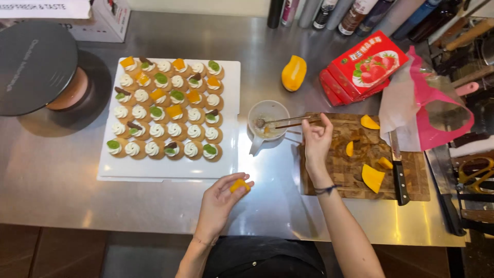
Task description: Decorating small pastry desserts with mango slices and honey.
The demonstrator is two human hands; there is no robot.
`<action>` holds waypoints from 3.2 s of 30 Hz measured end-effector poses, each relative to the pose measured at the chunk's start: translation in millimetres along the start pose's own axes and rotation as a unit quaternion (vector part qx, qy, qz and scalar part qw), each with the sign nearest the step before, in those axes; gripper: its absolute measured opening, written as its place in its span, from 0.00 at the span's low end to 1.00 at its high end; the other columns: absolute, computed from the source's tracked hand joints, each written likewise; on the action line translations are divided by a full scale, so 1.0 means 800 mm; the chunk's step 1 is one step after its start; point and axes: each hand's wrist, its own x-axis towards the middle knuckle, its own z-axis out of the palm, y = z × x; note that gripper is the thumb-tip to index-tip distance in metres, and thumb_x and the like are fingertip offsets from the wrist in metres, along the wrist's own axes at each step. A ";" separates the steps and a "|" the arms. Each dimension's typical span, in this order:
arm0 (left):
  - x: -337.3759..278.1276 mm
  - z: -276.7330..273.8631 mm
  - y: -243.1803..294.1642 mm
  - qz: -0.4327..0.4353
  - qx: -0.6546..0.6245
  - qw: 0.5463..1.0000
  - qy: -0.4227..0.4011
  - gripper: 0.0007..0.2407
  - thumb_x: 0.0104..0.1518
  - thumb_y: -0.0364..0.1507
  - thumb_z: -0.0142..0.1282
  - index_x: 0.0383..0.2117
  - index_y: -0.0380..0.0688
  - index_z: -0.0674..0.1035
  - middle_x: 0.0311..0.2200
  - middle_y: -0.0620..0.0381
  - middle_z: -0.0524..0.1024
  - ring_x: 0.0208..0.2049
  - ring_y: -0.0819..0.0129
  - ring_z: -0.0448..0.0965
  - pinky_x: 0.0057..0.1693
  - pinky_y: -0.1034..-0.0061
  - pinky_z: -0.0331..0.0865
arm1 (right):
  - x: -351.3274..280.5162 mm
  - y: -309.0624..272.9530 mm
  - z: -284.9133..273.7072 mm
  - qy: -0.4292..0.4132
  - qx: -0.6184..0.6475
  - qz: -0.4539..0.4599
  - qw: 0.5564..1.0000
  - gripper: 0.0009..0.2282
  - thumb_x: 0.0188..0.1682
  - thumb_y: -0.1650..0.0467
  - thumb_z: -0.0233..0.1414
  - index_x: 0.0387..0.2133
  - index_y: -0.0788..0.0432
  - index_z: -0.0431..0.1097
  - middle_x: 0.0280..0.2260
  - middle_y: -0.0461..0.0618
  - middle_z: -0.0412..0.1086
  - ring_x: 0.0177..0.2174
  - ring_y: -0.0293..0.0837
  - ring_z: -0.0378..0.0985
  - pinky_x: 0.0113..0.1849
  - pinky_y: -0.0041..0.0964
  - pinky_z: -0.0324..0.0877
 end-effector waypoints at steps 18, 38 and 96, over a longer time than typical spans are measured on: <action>-0.020 -0.094 0.079 0.067 0.022 0.998 -0.007 0.14 0.58 0.17 0.57 0.50 0.32 0.73 0.46 0.49 0.75 0.50 0.60 0.84 0.55 0.78 0.78 | -0.184 -0.183 0.072 -0.242 0.031 -0.287 0.926 0.14 0.69 0.64 0.43 0.37 0.62 0.63 0.31 0.48 0.67 0.26 0.34 0.65 0.29 0.24 0.63; -0.041 -0.192 0.158 0.125 0.151 0.978 -0.065 0.13 0.57 0.21 0.61 0.48 0.36 0.77 0.43 0.50 0.83 0.47 0.67 0.86 0.52 0.77 0.82 | -0.268 -0.247 0.204 -0.177 -0.144 -0.175 0.958 0.11 0.65 0.70 0.44 0.36 0.67 0.67 0.27 0.50 0.69 0.24 0.36 0.70 0.26 0.28 0.65; 0.003 -0.375 0.136 -0.021 0.103 0.966 -0.238 0.27 0.57 0.20 0.60 0.64 0.39 0.62 0.44 0.48 0.77 0.45 0.63 0.83 0.54 0.75 0.79 | -0.284 -0.206 0.416 -0.648 -0.381 -0.162 0.640 0.13 0.43 0.70 0.61 0.42 0.58 0.74 0.36 0.52 0.76 0.37 0.50 0.79 0.39 0.42 0.74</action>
